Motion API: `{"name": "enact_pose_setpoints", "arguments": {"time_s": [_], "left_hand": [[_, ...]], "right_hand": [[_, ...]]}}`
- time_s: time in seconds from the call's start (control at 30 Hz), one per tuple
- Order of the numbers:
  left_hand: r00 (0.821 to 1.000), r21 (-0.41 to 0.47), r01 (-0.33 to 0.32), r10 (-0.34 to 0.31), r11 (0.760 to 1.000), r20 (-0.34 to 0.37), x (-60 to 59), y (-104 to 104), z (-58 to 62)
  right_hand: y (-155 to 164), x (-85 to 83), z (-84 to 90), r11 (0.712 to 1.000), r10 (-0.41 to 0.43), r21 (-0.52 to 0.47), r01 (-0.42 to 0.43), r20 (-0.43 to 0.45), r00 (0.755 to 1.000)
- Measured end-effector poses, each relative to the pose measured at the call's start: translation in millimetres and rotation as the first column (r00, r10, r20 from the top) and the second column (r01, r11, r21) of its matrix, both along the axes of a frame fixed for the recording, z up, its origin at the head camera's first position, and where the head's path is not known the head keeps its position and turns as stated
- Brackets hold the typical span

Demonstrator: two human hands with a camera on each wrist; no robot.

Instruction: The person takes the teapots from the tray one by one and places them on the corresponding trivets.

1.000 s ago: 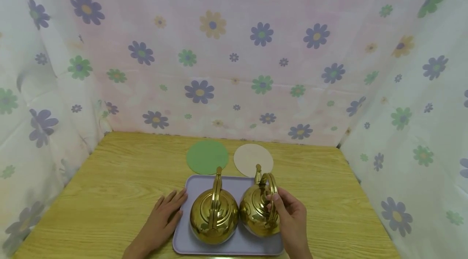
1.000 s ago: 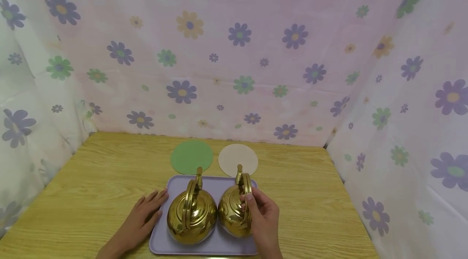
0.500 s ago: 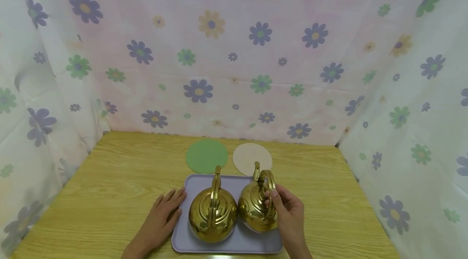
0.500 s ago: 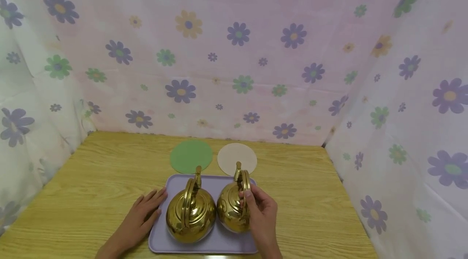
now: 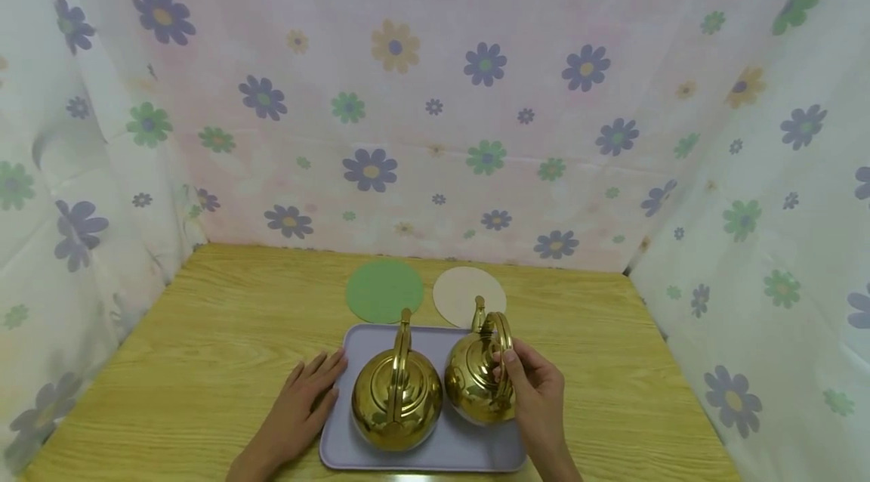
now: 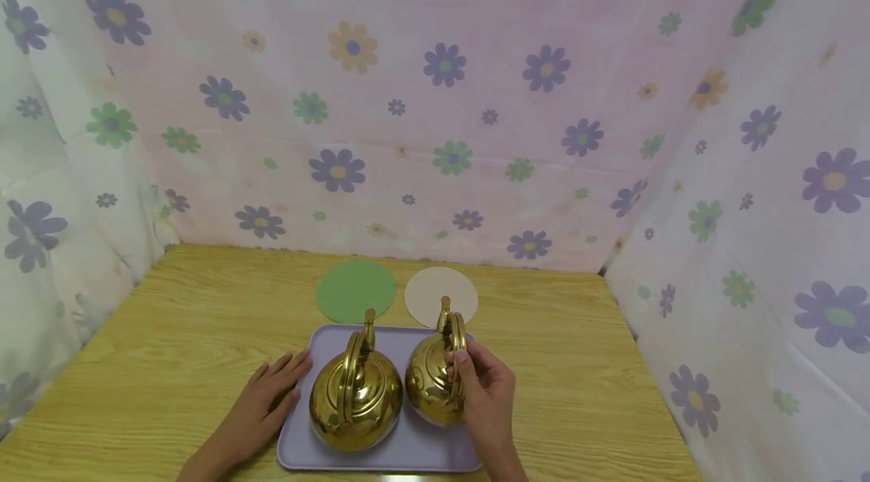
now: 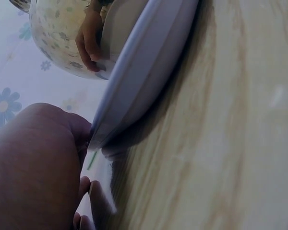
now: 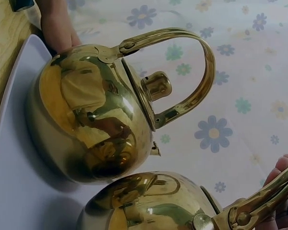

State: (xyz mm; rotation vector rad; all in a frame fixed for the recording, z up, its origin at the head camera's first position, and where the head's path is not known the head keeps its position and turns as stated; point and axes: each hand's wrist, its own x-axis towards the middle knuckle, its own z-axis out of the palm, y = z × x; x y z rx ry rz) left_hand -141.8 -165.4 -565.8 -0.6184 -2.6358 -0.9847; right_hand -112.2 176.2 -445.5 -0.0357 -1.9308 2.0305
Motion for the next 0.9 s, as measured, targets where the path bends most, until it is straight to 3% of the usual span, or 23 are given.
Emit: {"name": "enact_pose_setpoints", "arguments": {"time_s": [0.5,0.9], "left_hand": [[0.999,-0.009,-0.012,0.012,1.000,-0.037,0.3,0.2,-3.7],[1.000,-0.004,-0.013,0.013,1.000,-0.018,0.9,0.4,-1.0]], "right_hand": [[4.3,-6.3,2.3,1.000,-0.001,0.013,0.001,-0.009,1.000],[5.3,-9.9,7.7,1.000,0.012,0.012,-0.011,-0.039,0.999]]}}
